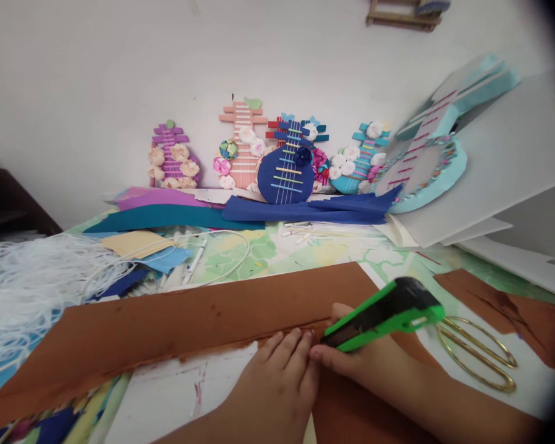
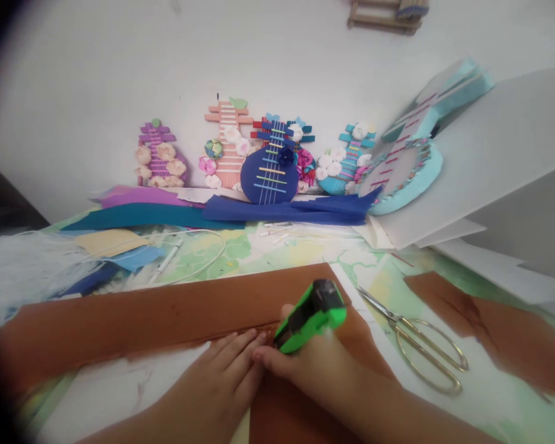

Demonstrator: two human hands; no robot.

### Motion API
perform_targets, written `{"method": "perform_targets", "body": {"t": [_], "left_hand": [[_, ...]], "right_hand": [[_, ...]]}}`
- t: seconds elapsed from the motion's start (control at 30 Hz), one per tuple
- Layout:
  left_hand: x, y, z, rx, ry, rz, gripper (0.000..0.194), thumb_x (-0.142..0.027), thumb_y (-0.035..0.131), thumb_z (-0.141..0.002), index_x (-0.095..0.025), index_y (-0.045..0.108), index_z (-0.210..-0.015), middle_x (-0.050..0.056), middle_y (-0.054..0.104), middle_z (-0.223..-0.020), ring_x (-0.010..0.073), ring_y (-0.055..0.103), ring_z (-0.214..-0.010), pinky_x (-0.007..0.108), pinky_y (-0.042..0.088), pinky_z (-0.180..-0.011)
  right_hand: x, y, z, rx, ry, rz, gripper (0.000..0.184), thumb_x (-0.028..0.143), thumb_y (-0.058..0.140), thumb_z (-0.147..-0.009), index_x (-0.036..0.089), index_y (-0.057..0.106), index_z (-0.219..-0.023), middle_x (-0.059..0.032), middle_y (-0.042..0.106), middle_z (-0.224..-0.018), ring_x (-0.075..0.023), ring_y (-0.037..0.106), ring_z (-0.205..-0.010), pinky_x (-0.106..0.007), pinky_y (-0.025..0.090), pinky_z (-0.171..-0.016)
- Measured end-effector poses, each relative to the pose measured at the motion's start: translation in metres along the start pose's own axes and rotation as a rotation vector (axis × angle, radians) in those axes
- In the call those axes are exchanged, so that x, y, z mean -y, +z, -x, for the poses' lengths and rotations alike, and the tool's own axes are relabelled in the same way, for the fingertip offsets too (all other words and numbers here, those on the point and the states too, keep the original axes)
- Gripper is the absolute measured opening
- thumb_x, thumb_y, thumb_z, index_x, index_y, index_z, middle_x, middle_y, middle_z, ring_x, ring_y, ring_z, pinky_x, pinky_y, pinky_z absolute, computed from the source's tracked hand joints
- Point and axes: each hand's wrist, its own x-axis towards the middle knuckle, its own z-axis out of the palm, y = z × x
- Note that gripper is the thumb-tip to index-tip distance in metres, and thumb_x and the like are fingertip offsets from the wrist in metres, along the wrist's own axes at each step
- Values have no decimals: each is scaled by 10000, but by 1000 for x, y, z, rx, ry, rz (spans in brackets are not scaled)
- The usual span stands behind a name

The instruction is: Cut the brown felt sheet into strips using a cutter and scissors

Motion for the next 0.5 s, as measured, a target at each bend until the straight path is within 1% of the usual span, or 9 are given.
{"method": "perform_targets", "body": {"t": [0.13, 0.27, 0.43, 0.5], "left_hand": [[0, -1, 0, 2, 8, -18, 424, -251, 396, -778, -47, 453, -1145, 174, 444, -1189, 305, 447, -1045, 388, 407, -818], [-1, -2, 1, 27, 1, 5, 453, -282, 396, -778, -47, 435, -1164, 174, 424, -1207, 310, 424, -1066, 394, 394, -836], [-1, -1, 1, 45, -3, 29, 480, -289, 392, -769, -43, 416, -1181, 178, 415, -1216, 315, 408, -1078, 400, 382, -846], [-1, -2, 1, 58, -7, 31, 476, -274, 388, -768, -41, 414, -1183, 176, 419, -1213, 312, 409, -1078, 399, 381, -846]], "right_hand": [[-2, -1, -2, 0, 15, -78, 238, 259, 591, -624, 198, 364, -588, 49, 449, -547, -109, 458, -544, -220, 373, -504], [-7, -2, -4, -10, 3, -132, 290, 266, 635, -594, 197, 354, -578, 56, 417, -544, -107, 441, -539, -216, 361, -483], [-11, -2, -6, -24, 20, -153, 298, 254, 647, -579, 200, 354, -584, 58, 423, -534, -107, 430, -519, -219, 345, -465], [-11, -2, -6, -42, 0, -156, 300, 241, 644, -577, 200, 346, -573, 60, 406, -532, -103, 415, -515, -218, 336, -463]]}}
